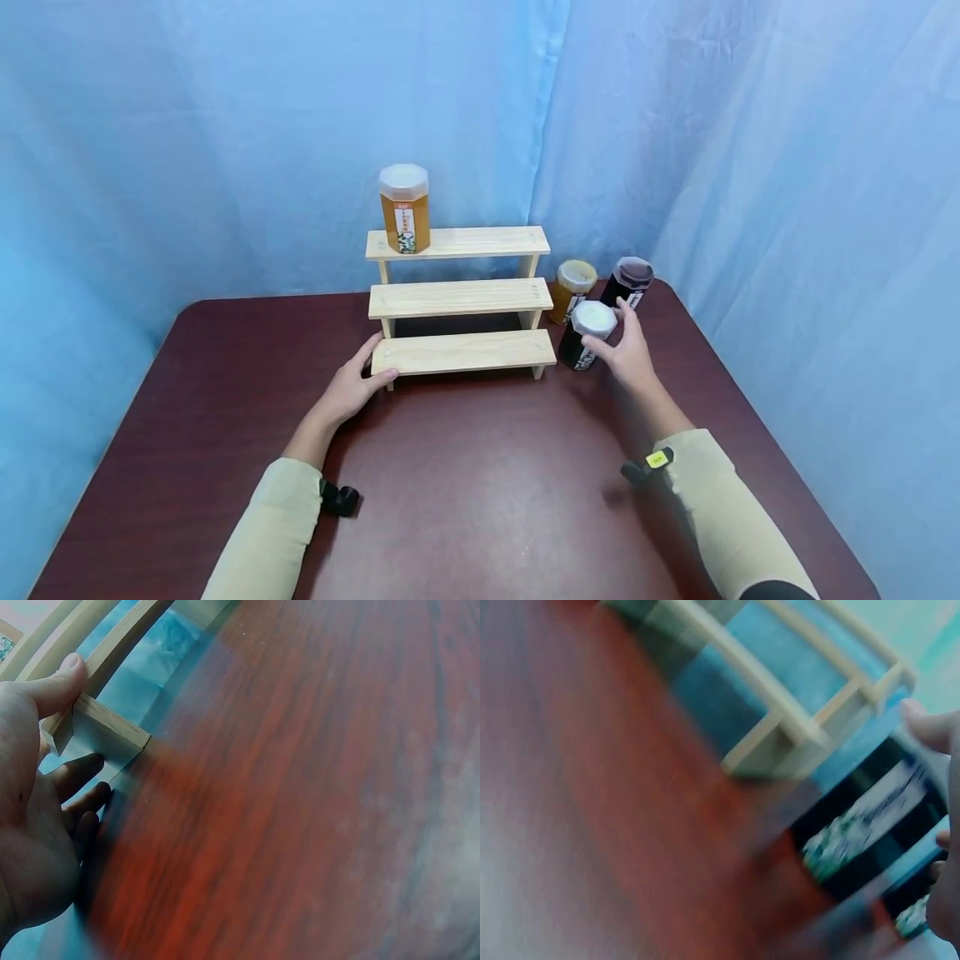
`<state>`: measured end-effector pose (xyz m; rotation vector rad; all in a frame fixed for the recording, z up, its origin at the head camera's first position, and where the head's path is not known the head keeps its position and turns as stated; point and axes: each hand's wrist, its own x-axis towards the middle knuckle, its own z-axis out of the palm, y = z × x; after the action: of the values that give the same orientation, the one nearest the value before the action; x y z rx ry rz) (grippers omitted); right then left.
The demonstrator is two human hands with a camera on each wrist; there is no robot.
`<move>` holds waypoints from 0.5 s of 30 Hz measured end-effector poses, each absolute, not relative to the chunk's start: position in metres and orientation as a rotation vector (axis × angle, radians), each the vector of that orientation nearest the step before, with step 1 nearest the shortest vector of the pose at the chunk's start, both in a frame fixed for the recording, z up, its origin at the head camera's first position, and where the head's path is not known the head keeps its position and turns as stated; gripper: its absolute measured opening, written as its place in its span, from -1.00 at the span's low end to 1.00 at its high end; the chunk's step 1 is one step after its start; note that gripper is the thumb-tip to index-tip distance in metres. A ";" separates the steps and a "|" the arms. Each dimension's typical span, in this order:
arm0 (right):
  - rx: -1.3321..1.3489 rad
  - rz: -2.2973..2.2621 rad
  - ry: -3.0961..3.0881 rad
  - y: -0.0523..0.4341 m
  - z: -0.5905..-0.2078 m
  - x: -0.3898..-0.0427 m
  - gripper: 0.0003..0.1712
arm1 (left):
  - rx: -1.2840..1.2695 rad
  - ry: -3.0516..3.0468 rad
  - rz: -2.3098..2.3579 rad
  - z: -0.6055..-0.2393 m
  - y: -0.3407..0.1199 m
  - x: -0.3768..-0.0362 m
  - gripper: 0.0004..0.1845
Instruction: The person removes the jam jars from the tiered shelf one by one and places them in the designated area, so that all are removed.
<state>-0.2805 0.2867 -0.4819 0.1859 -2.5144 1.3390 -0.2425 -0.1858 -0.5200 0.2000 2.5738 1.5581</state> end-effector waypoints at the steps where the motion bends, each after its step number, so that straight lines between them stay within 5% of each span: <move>1: 0.202 1.282 -2.480 0.285 -0.476 -0.281 0.07 | 0.203 2.575 1.559 -0.520 -0.185 -0.244 -0.06; 7: 0.300 1.022 -2.360 0.242 -0.428 -0.297 -0.12 | 0.203 2.590 1.567 -0.518 -0.187 -0.247 -0.06; 15: 0.440 1.150 -2.555 0.140 -0.381 -0.333 -0.10 | 0.171 2.583 1.573 -0.517 -0.190 -0.245 -0.07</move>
<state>-0.3327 0.1402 -0.3813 0.4403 -2.5552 1.1500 -0.2446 -0.1901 -0.5172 0.1709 2.5834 1.5731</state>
